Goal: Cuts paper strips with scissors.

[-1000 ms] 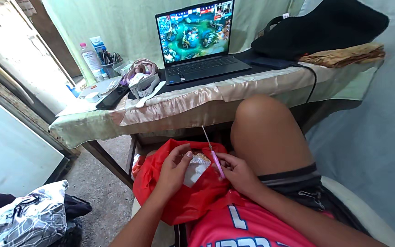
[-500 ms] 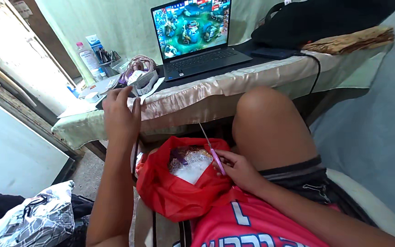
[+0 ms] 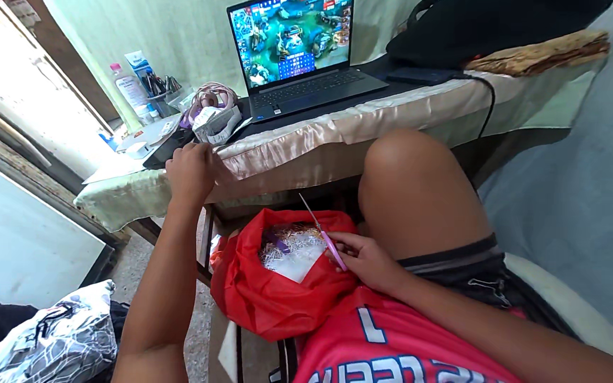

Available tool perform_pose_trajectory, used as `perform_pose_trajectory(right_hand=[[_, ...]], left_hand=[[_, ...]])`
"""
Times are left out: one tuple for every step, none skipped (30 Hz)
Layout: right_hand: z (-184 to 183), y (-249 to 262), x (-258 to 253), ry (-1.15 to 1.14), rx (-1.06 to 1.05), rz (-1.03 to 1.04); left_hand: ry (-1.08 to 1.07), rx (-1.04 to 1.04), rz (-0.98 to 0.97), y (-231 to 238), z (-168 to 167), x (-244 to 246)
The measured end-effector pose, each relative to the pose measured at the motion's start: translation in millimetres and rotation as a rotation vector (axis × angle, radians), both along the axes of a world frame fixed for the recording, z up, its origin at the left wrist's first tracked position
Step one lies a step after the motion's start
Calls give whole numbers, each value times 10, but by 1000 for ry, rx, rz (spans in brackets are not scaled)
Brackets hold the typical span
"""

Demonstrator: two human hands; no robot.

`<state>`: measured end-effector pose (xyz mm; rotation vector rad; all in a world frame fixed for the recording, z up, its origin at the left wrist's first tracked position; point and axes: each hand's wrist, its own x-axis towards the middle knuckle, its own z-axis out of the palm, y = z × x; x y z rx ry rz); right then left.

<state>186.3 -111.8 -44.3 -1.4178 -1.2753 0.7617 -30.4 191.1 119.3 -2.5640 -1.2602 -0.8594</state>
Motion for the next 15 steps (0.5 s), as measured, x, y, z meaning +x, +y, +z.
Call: perform_pose_trajectory(right_hand=[[0, 2, 1, 3, 2, 9], [1, 6, 4, 5, 4, 14], [1, 10, 6, 5, 6, 15], [3, 11, 6, 3, 6, 14], [8, 11, 7, -1, 3, 11], [11, 12, 7, -5, 0, 7], [12, 12, 9, -8, -2, 5], [10, 14, 12, -10, -3, 4], [7, 15, 15, -10, -3, 5], [5, 16, 17, -8, -6, 7], [6, 15, 18, -6, -9, 8], [10, 14, 19, -7, -12, 8], [9, 12, 19, -5, -11, 8], [3, 11, 18, -3, -11, 8], [-4, 11, 18, -2, -10, 11]], left_hand=[[-34, 0, 2, 3, 19, -3], [-61, 9, 0, 6, 32, -2], [-79, 18, -2, 5, 42, 3], [-91, 29, -7, 2, 47, 12], [-99, 40, -16, -1, 48, 22], [-109, 49, -23, 0, 45, 31], [-118, 58, -27, 6, 38, 39], [-124, 66, -29, 14, 29, 43], [-128, 68, -31, 19, 22, 42], [-132, 65, -31, 20, 17, 40], [-140, 59, -33, 18, 13, 35], [-153, 58, -36, 14, 11, 28], [-167, 60, -44, 8, 9, 19], [-179, 61, -55, 4, 7, 5], [-183, 60, -63, 0, 9, -12]])
